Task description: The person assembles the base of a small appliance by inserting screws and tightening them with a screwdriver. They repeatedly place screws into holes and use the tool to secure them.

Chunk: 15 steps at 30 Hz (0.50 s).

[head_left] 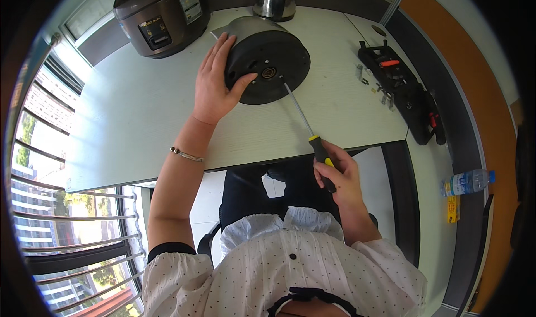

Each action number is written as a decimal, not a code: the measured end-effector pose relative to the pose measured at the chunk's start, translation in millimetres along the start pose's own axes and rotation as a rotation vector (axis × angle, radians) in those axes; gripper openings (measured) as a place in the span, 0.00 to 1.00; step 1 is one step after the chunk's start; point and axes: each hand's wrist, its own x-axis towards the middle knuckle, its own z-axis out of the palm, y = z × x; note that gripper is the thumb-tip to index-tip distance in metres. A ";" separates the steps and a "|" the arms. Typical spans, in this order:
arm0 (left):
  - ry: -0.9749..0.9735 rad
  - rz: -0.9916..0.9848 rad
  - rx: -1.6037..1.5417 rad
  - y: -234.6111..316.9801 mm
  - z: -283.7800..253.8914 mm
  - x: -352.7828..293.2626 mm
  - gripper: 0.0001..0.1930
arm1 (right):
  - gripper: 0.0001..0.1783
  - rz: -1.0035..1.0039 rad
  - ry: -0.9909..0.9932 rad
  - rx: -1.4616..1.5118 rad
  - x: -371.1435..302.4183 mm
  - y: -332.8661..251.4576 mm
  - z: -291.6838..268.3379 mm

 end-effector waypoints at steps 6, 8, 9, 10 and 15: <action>0.007 0.009 0.002 1.2 -1.7 0.0 0.36 | 0.26 0.298 -0.143 0.407 2.9 -14.7 2.5; 0.010 0.003 0.003 3.5 -1.9 0.8 0.35 | 0.25 0.317 -0.187 0.464 4.8 -13.1 -2.0; 0.009 0.006 0.002 3.6 -2.0 1.0 0.35 | 0.25 0.326 -0.209 0.492 5.7 -12.7 -3.7; 0.008 0.009 0.001 3.3 -2.2 1.1 0.35 | 0.25 0.330 -0.210 0.479 6.1 -13.4 -4.1; 0.012 0.033 0.009 2.0 -2.4 1.2 0.36 | 0.23 0.326 -0.153 0.327 2.7 -22.2 3.9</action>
